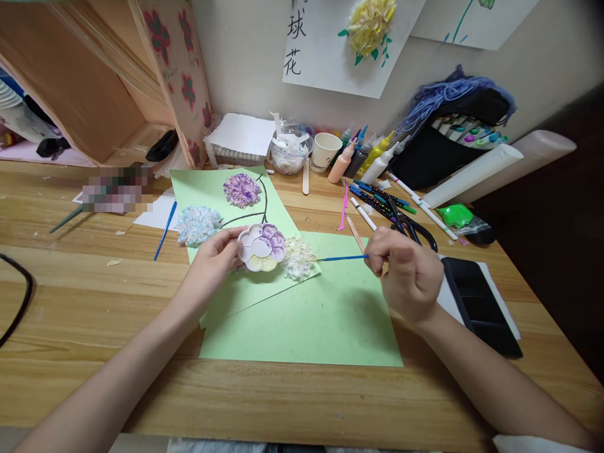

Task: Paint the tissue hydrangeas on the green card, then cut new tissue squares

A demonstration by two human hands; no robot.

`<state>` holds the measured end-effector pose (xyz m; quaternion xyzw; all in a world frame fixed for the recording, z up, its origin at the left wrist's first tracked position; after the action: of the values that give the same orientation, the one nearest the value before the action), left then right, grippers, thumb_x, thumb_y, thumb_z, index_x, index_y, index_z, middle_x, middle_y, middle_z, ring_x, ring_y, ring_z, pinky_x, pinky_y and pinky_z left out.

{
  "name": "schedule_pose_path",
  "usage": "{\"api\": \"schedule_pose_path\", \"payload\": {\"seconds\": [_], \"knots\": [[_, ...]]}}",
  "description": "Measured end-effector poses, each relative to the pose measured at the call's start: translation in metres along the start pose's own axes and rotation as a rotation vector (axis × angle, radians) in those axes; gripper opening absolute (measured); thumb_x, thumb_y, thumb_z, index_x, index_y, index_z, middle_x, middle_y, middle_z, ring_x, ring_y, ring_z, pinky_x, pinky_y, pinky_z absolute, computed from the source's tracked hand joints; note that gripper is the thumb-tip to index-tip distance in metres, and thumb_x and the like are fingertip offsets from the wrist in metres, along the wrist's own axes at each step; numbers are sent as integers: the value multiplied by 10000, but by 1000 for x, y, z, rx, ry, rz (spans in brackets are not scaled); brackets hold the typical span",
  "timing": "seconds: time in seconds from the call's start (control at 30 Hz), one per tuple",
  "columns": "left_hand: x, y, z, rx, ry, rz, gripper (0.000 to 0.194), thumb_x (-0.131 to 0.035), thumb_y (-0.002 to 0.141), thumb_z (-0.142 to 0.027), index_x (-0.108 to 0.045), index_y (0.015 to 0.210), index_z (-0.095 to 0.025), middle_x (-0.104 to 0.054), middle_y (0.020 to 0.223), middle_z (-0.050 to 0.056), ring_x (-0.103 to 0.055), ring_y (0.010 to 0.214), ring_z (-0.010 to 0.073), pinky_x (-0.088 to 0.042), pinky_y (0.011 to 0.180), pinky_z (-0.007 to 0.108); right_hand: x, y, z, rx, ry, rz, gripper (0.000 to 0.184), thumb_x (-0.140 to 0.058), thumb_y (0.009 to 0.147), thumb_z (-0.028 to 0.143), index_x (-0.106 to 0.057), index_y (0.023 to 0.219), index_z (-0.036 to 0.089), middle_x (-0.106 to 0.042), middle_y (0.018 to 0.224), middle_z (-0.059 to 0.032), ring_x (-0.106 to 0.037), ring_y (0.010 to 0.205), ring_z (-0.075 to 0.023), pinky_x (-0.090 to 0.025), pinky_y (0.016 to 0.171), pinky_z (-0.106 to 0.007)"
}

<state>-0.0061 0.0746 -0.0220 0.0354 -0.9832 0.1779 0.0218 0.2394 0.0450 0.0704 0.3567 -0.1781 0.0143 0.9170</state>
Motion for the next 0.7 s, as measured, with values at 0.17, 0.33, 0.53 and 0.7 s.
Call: {"api": "schedule_pose_path", "payload": {"seconds": [0.17, 0.33, 0.53, 0.7], "knots": [[0, 1, 1, -2, 17, 3, 449, -570, 715, -266, -606, 1147, -144, -663, 900, 50, -575, 712, 141, -477, 669, 256, 7, 0, 6, 64, 11, -93, 442, -353, 949, 363, -446, 548, 201, -386, 481, 12, -358, 448, -120, -277, 478, -299], [0, 1, 1, -4, 5, -2, 417, -582, 714, -277, -632, 1112, -164, -669, 893, 49, -583, 720, 144, -484, 681, 263, 1, 0, 3, 19, 0, -34, 438, -352, 952, 349, -452, 554, 195, -387, 488, 10, -365, 463, -119, -265, 481, -296], [-3, 2, 5, -2, -10, 30, 422, -579, 713, -270, -637, 1118, -169, -667, 968, 54, -582, 769, 150, -479, 699, 266, 9, 2, 10, 33, 138, -127, 425, -361, 954, 359, -494, 586, 193, -433, 491, 13, -396, 450, -114, -302, 481, -297], [-5, 2, 5, 3, -16, 56, 404, -564, 726, -253, -642, 1111, -159, -666, 977, 61, -574, 754, 142, -469, 657, 251, -19, -5, 10, -42, 235, 187, 356, -319, 963, 323, -606, 794, 196, -602, 654, -39, -533, 598, -164, -405, 597, -339]]}}
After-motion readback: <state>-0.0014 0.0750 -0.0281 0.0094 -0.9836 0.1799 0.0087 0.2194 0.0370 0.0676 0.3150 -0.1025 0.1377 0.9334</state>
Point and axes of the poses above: each hand's wrist, its own y-axis towards the middle knuckle, its own x-axis out of the back of the hand, z = x × y, the point moved 8 cm from there along y, towards the middle knuckle
